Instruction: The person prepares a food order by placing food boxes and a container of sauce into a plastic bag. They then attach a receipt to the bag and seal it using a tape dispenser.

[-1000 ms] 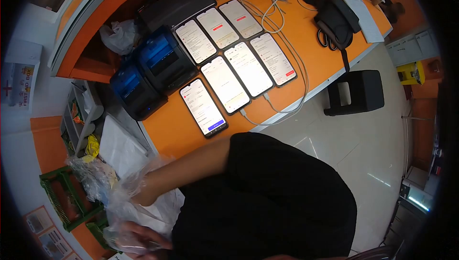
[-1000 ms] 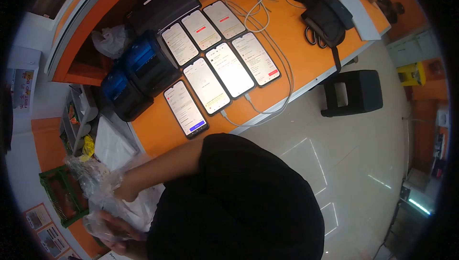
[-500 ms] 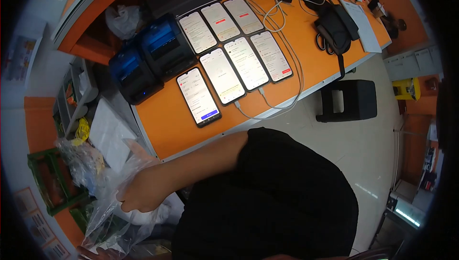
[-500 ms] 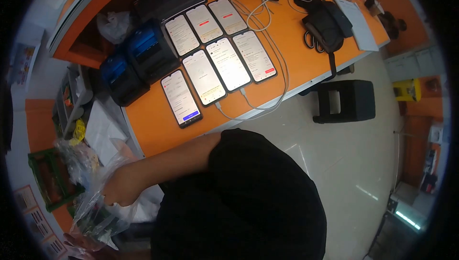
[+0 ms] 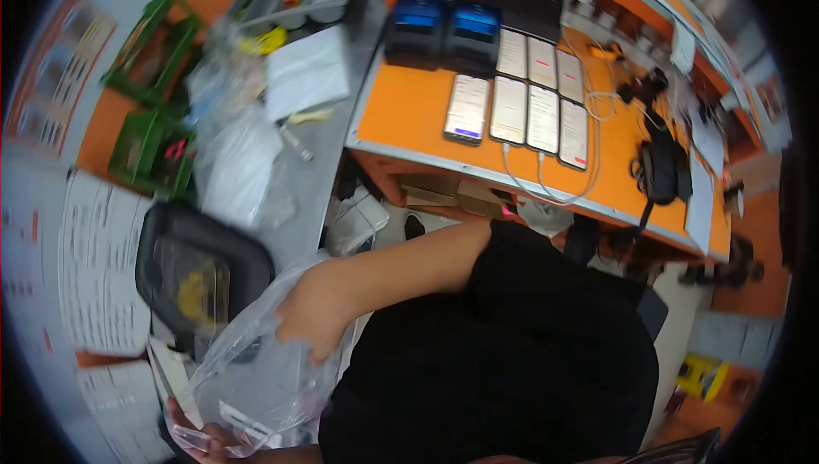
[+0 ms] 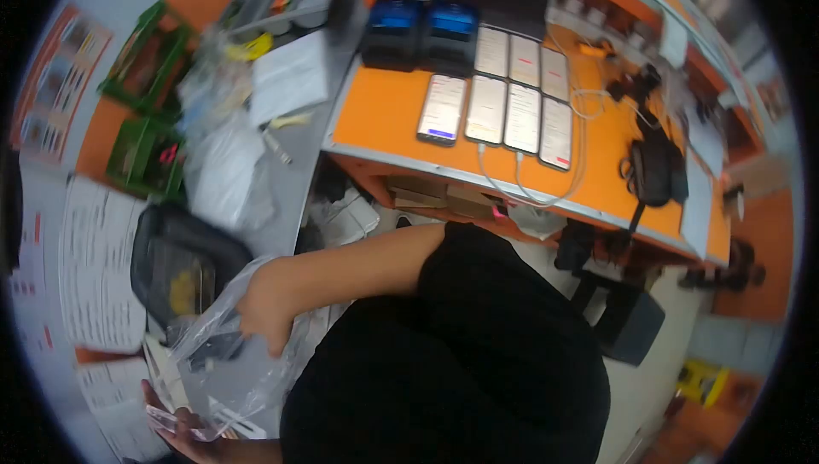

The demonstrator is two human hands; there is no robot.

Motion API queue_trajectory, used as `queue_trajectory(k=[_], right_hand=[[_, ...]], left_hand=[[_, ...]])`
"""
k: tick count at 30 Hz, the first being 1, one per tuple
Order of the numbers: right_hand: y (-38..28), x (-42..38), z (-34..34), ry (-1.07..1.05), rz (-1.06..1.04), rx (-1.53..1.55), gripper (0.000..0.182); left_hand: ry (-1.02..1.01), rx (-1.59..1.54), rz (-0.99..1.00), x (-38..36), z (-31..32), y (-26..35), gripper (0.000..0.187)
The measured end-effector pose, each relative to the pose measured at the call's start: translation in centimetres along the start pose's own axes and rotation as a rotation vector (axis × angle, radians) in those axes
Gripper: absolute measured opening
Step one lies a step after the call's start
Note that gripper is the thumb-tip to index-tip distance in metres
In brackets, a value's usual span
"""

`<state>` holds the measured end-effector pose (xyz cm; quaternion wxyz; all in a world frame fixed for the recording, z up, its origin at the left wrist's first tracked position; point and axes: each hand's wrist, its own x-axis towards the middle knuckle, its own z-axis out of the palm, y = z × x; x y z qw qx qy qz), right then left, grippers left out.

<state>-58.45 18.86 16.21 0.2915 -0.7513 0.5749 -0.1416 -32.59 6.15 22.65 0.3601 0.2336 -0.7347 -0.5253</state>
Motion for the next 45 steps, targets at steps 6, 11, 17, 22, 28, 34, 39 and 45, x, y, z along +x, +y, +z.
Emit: queue_trajectory(k=[6,11,17,22,28,34,39,45], right_hand=[[-5.4,13.1,14.4,-0.174,-0.174,-0.172,0.05],[-11.5,19.6,22.2,-0.383,-0.497,-0.027,0.054],[-14.0,25.8,22.2,-0.612,-0.675,0.243,0.06],[-19.5,28.3,22.1,-1.068,0.013,1.038,0.07],[-20.5,35.2,21.4,-0.639,-1.033,0.199,0.042],[-26.7,42.2,19.7,-0.57,-1.427,0.655,0.019],[-32.1,50.3,19.8,-0.253,-1.264,0.83,0.019],[-37.1,59.7,27.7,-0.157,-1.098,-0.111,0.063]], left_hand=[[-0.157,-0.181,-0.086,-9.1,1.2,-2.5,0.055],[0.26,-0.4,-0.134,-15.0,-3.2,0.0,0.046],[0.699,-0.024,-0.148,-21.3,-10.7,-1.2,0.044],[0.961,-0.033,-0.12,-20.5,-14.9,-1.0,0.049],[0.942,-0.006,-0.26,-18.8,-20.1,1.5,0.052],[1.204,-0.078,-0.172,-19.3,-24.6,0.9,0.055],[1.387,0.312,-0.206,-24.1,-30.1,2.0,0.058],[1.654,0.446,-0.118,-28.9,-42.0,2.5,0.067]])
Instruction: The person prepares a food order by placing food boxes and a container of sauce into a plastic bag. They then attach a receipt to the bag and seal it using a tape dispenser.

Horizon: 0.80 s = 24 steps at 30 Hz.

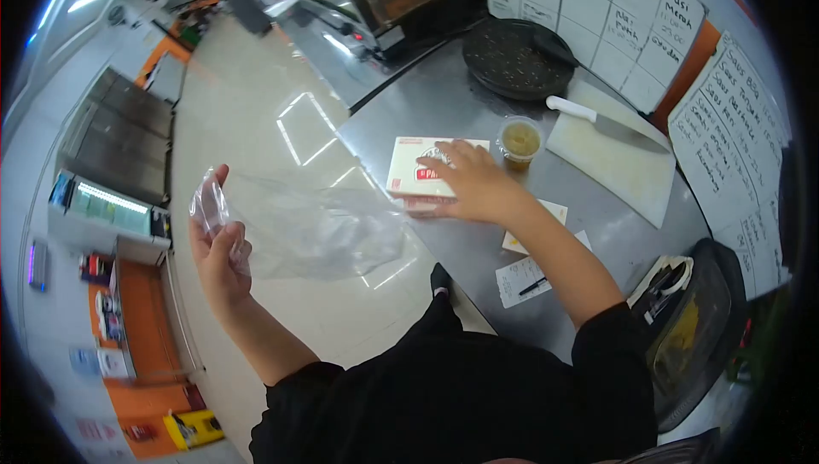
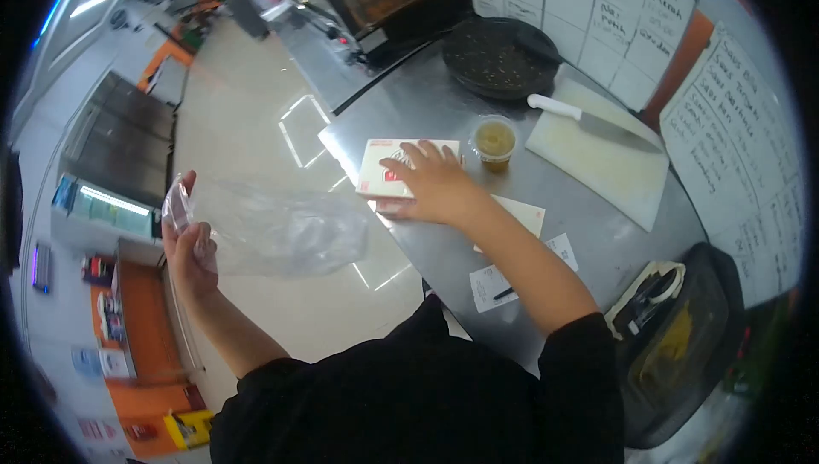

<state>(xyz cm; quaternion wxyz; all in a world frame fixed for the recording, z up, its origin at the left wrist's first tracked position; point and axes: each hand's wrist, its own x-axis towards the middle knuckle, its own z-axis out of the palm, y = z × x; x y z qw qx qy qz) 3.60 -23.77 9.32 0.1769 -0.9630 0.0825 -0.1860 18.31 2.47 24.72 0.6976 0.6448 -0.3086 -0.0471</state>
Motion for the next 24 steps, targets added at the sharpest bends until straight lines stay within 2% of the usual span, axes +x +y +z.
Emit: queue_trajectory(k=[1,6,9,13,17,18,20,24], right_hand=[[0.4,1.3,1.0,-0.218,0.1,0.01,0.089],[1.2,4.7,4.1,-0.275,0.223,-0.186,0.095],[0.6,5.6,2.9,-0.274,0.354,-0.15,0.095],[0.1,5.2,0.0,-0.093,0.526,-0.143,0.092],[0.5,7.4,-4.3,0.17,0.551,-0.102,0.092],[0.6,8.7,-5.6,0.177,0.548,-0.075,0.092],[1.5,11.8,-6.9,0.25,0.434,-0.09,0.093],[2.6,20.9,-5.3,0.425,0.132,0.143,0.102]], left_hand=[[-0.039,-0.028,-0.013,2.6,0.5,-1.6,0.067],[-0.277,-0.271,-0.21,13.1,6.1,-8.9,0.065],[-0.543,-0.673,-0.238,17.7,8.6,-10.1,0.064],[-0.525,-1.345,-0.188,22.7,8.1,-13.3,0.064],[-0.393,-1.07,-0.215,24.3,6.2,-19.0,0.063],[-0.369,-1.029,-0.254,24.4,5.9,-20.6,0.063],[-0.313,-0.945,-0.328,24.1,5.7,-22.7,0.063],[-0.302,-0.85,-0.356,23.7,5.6,-23.8,0.062]])
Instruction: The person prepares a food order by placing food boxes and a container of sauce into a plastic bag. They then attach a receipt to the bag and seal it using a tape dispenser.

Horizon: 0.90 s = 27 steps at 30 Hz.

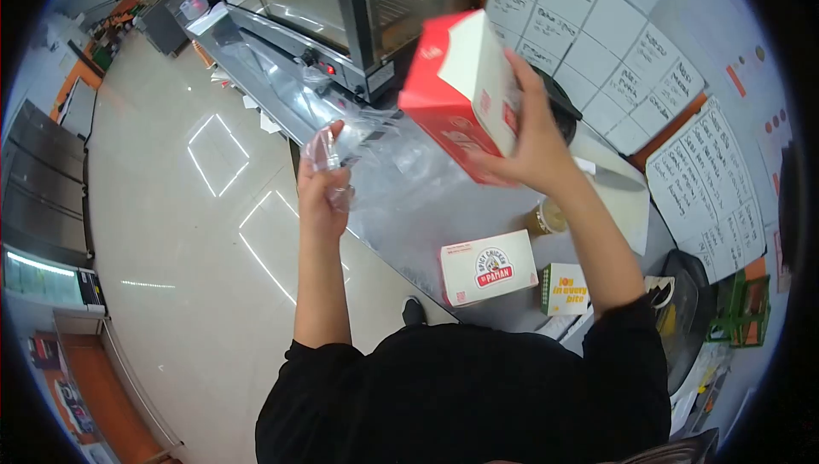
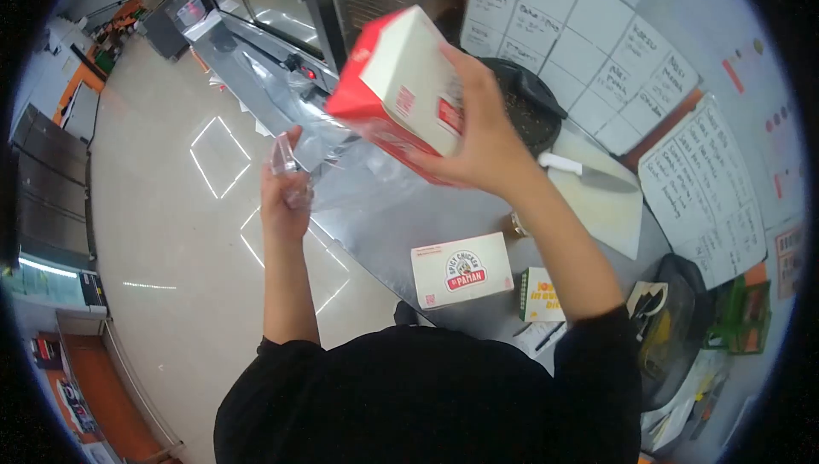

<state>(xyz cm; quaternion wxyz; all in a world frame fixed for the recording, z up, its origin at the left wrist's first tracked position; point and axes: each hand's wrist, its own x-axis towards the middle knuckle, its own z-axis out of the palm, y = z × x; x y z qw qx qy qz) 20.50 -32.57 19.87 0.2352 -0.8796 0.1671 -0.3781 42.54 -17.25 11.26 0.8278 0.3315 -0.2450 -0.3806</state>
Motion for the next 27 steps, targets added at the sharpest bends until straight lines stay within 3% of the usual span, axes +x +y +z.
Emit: queue_trajectory(k=[3,6,8,14,15,19,22,23,26,27], right_hand=[[2.3,2.5,8.4,0.006,-0.121,0.206,0.114],[4.1,1.8,15.2,-0.173,-0.213,0.447,0.114],[6.1,0.7,18.8,-0.213,-0.269,0.383,0.111],[5.9,0.3,19.9,-0.193,-0.242,-0.167,0.1],[5.8,0.3,19.6,-0.191,-0.279,-0.205,0.097],[5.1,-0.2,17.9,-0.224,-0.406,-0.355,0.085],[4.2,-1.2,16.4,-0.373,-0.499,-0.558,0.085],[4.0,-1.5,16.1,-0.436,-0.529,-0.644,0.087],[5.6,-3.3,16.9,-0.804,-0.314,-0.694,0.081],[6.0,-3.6,17.0,-0.829,-0.286,-0.547,0.075]], left_hand=[[-0.004,-0.09,0.027,0.2,-0.8,0.4,0.062],[0.067,-0.109,0.109,1.5,-2.3,2.2,0.061],[0.059,0.015,0.088,1.7,-3.4,3.5,0.057],[-0.005,0.502,-0.032,-0.4,-2.9,3.4,0.055],[-0.018,0.474,0.014,-0.4,-2.5,2.9,0.054],[0.278,0.672,0.401,2.6,-6.1,0.1,0.054],[0.17,0.556,0.237,3.7,-6.3,-0.4,0.056],[-0.017,0.637,0.284,3.3,-5.9,-0.8,0.054],[-0.597,0.97,0.495,1.2,-1.1,-0.9,0.047],[-0.565,1.006,0.505,0.6,-0.9,-1.5,0.046]])
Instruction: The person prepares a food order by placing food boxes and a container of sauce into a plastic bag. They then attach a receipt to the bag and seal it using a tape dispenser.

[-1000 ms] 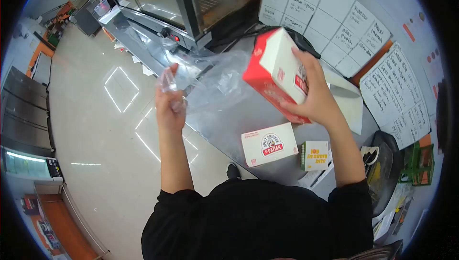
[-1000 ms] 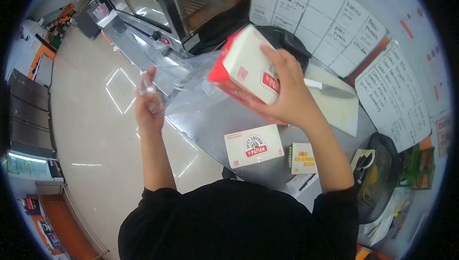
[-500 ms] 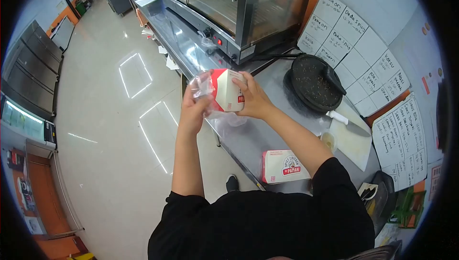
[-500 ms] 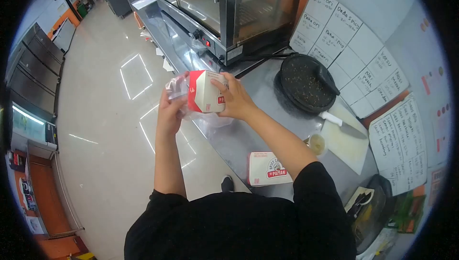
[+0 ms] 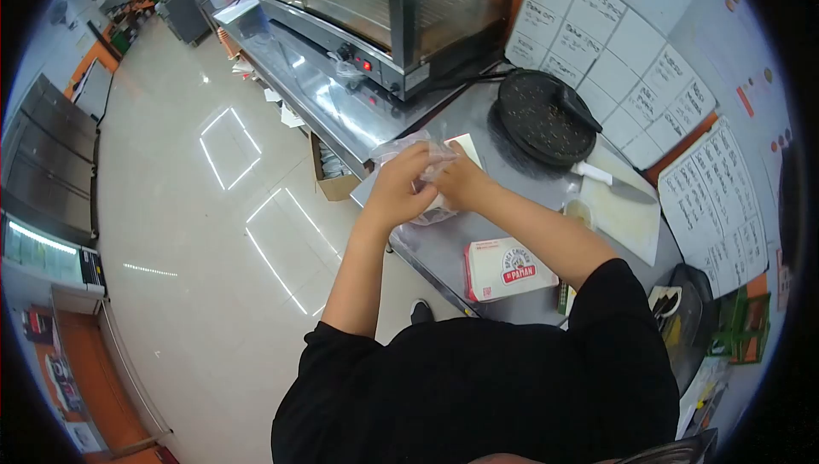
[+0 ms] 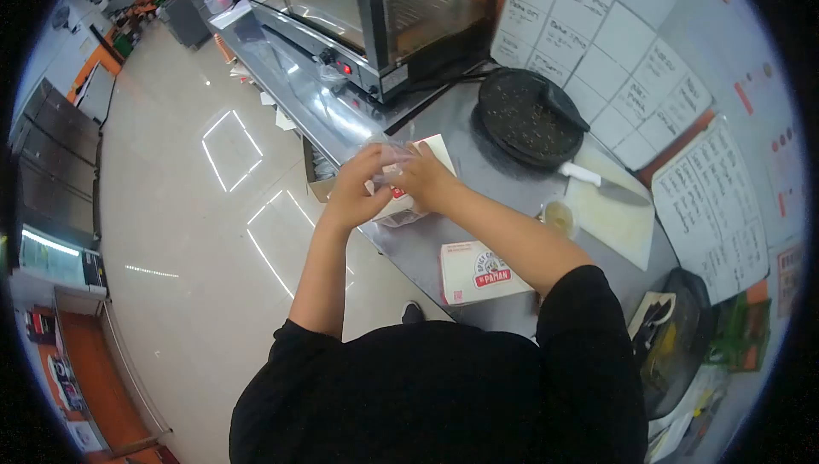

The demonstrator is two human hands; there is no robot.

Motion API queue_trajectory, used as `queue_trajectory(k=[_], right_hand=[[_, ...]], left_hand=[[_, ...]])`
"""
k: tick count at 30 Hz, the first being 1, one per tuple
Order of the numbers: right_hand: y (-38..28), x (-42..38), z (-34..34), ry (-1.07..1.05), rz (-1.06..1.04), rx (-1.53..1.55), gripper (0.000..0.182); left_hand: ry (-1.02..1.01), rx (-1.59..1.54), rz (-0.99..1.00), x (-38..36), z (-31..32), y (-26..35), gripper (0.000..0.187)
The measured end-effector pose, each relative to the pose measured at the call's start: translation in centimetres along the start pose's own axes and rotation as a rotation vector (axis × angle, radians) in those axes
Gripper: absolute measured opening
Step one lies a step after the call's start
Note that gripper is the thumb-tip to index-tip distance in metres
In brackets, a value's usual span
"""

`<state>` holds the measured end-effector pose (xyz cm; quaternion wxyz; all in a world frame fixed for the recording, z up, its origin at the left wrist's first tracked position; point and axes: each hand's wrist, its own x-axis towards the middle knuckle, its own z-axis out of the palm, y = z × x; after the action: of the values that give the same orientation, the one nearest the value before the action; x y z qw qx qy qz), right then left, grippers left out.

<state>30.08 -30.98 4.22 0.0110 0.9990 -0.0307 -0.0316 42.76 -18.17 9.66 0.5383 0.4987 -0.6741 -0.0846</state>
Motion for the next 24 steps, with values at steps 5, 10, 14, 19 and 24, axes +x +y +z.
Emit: queue_trajectory(k=[5,10,14,19,24], right_hand=[[0.9,-2.6,0.9,0.315,-0.02,0.026,0.06],[6.5,-5.1,6.8,0.713,0.759,0.567,0.04],[7.5,-5.0,8.2,0.078,0.973,1.111,0.025],[6.8,-5.5,8.8,0.348,0.907,0.969,0.018],[6.6,-5.6,8.5,0.702,0.904,2.046,0.013]], left_hand=[[0.116,0.049,-0.556,-4.5,1.8,-2.7,0.038],[0.367,0.384,0.033,-2.5,2.4,2.7,0.035],[-0.226,0.277,-0.147,1.3,7.5,-0.5,0.052],[-0.623,0.733,-0.38,0.7,7.5,-4.9,0.099],[-0.586,0.33,-0.558,-0.3,7.0,-6.1,0.107]])
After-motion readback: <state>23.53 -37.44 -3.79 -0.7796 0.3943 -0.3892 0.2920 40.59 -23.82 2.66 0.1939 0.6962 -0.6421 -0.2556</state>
